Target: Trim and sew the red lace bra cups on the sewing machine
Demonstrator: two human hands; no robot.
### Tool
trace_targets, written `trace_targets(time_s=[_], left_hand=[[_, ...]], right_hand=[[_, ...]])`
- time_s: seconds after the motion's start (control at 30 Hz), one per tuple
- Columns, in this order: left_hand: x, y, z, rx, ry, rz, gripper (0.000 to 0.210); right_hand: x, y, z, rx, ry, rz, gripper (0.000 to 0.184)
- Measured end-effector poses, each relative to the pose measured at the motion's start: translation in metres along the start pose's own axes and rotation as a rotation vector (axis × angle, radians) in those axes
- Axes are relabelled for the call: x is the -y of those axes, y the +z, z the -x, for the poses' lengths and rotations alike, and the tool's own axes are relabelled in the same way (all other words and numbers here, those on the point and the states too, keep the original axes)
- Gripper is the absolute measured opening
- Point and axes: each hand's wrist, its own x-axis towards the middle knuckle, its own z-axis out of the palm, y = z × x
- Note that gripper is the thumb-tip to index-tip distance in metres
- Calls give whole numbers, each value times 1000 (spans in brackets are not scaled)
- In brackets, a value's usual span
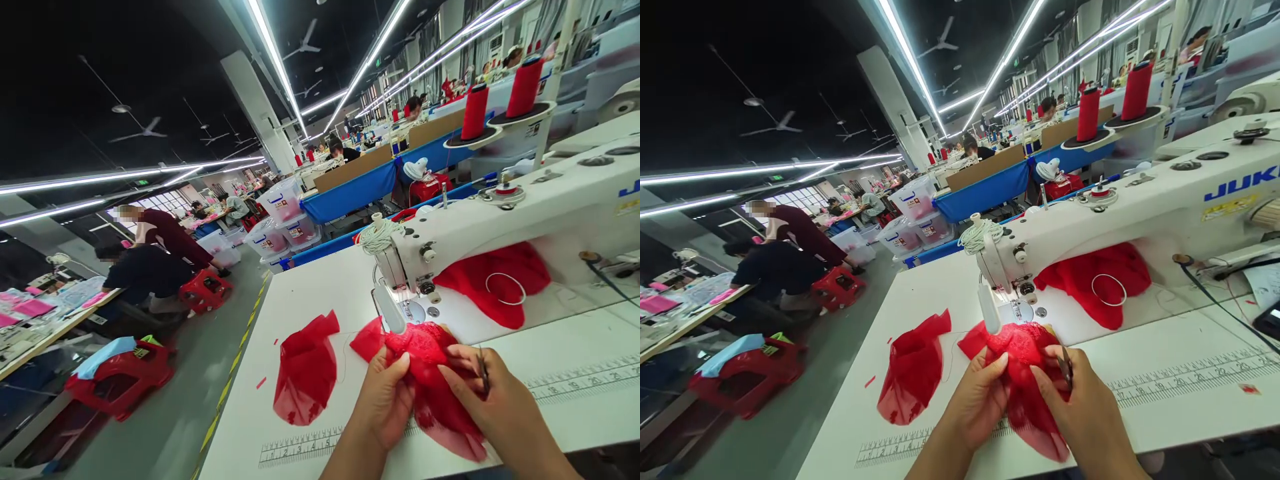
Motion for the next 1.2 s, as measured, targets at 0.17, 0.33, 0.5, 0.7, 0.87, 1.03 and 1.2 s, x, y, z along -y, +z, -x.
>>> trace_targets(time_s=[0.17,0.33,0.5,0.7,0.87,1.03,1.2], left_hand=[[-1,4,3,38,-22,-1,38],[-1,1,3,51,33,-49,38],[-11,-16,-3,-181,83,13,28],[-18,-18,-7,-303,79,106,7],[-20,-9,-8,-317,-23,250,29],[-22,-6,-7,-196,-48,404,25],[-17,-5,-10,-257,3,341,24]], right_hand=[[-11,11,-20,55,-113,60,35],[-7,14,-22,124,-190,47,35],[-20,-8,-17,63,-286,250,23],[-46,-19,-17,68,-395,624,28],[-27,-5,-19,143,-268,479,23],[-7,11,-15,238,41,-104,35],[5,22,-4,255,315,-569,41]])
